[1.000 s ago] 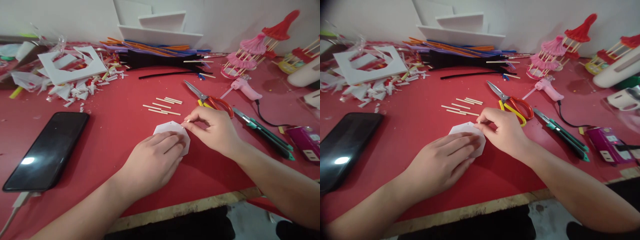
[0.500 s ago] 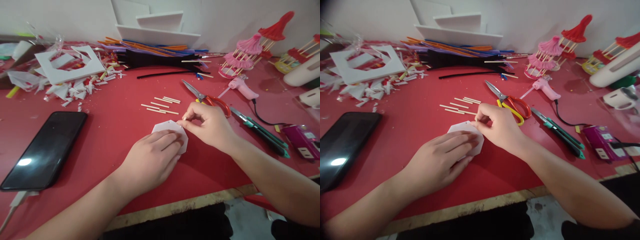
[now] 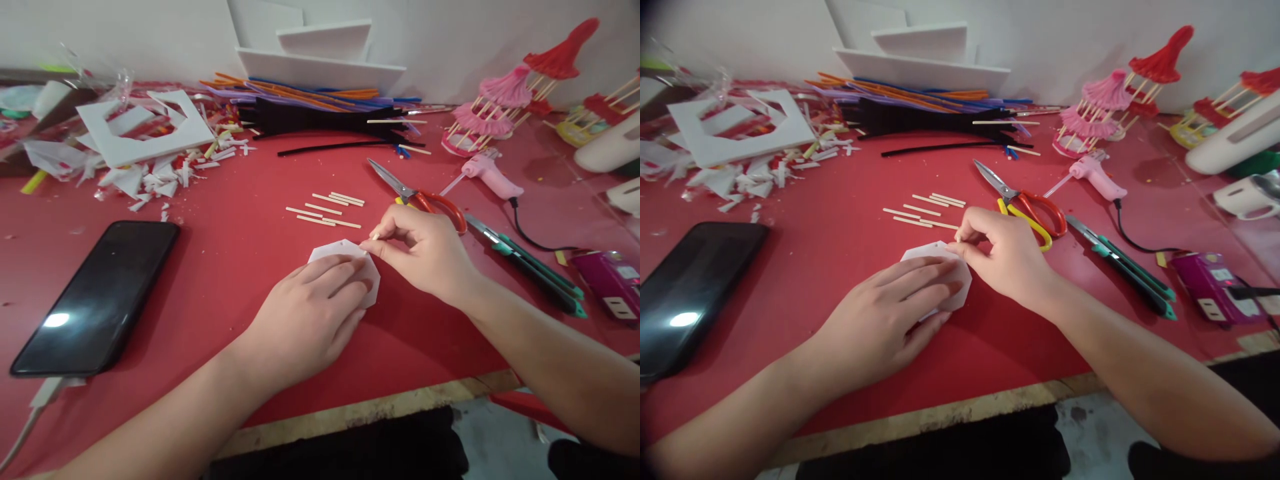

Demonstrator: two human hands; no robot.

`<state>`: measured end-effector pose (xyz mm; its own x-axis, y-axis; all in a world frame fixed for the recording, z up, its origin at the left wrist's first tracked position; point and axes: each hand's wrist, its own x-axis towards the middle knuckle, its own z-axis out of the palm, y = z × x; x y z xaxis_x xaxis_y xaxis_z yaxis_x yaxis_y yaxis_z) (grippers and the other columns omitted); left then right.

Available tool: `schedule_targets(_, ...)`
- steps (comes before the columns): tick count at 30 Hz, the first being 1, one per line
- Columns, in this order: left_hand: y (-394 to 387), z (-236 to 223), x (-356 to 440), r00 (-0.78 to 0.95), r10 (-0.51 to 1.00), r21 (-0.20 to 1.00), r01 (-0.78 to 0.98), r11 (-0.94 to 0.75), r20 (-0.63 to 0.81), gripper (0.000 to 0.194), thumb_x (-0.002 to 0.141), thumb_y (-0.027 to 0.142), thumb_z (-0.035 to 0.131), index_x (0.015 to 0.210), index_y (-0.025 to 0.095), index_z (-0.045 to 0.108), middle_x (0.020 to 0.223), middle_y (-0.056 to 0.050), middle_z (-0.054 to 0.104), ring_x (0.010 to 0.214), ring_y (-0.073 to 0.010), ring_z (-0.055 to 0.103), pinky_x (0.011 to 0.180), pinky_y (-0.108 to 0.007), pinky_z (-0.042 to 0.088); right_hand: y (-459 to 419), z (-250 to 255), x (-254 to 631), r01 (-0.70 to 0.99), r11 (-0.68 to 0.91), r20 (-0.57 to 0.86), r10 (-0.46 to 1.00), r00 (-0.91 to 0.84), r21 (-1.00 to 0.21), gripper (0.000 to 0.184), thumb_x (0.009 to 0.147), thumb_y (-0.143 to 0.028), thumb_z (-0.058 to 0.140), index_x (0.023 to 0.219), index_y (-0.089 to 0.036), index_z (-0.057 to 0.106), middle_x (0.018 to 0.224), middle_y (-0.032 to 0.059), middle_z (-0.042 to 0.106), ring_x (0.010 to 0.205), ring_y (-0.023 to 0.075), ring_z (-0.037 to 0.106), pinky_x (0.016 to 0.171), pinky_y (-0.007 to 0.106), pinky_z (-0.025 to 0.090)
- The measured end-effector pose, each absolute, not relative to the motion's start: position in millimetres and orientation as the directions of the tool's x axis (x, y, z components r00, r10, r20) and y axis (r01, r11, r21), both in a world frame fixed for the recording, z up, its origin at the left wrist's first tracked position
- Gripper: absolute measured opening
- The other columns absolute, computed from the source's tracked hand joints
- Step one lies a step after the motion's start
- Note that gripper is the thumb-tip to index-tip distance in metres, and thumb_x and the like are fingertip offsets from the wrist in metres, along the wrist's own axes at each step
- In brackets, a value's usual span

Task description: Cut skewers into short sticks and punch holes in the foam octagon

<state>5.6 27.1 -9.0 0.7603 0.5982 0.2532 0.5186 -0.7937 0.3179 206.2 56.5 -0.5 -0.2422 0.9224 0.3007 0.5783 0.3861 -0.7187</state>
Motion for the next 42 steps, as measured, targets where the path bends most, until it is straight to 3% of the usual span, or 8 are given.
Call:
schedule_targets(20, 26, -9, 5, 0.762, 0.587, 0.33, 0.5, -0.801, 0.272, 0.03, 0.092, 0.022, 0.049, 0.121, 0.016, 0.058, 0.126, -0.009, 0.061, 0.126, -0.0246, 0.051, 0.108, -0.042, 0.045, 52, 8, 206, 0.666, 0.405, 0.284, 0.914, -0.288, -0.626, 0.011, 0.081, -0.016, 0.062, 0.076, -0.023, 0.056, 0.072, -0.0004, 0.065, 0.066, 0.0138, 0.061, 0.061, 0.026, 0.048)
schedule_targets(42, 26, -9, 5, 0.754, 0.59, 0.342, 0.495, -0.799, 0.289, 0.027, 0.091, 0.02, 0.05, 0.116, 0.017, 0.061, 0.127, -0.009, 0.061, 0.125, -0.0244, 0.053, 0.104, -0.041, 0.048, 58, 9, 205, 0.652, 0.407, 0.251, 0.912, -0.324, -0.639, 0.01, 0.081, -0.019, 0.062, 0.073, -0.022, 0.057, 0.074, 0.0002, 0.067, 0.069, 0.0152, 0.063, 0.063, 0.027, 0.05)
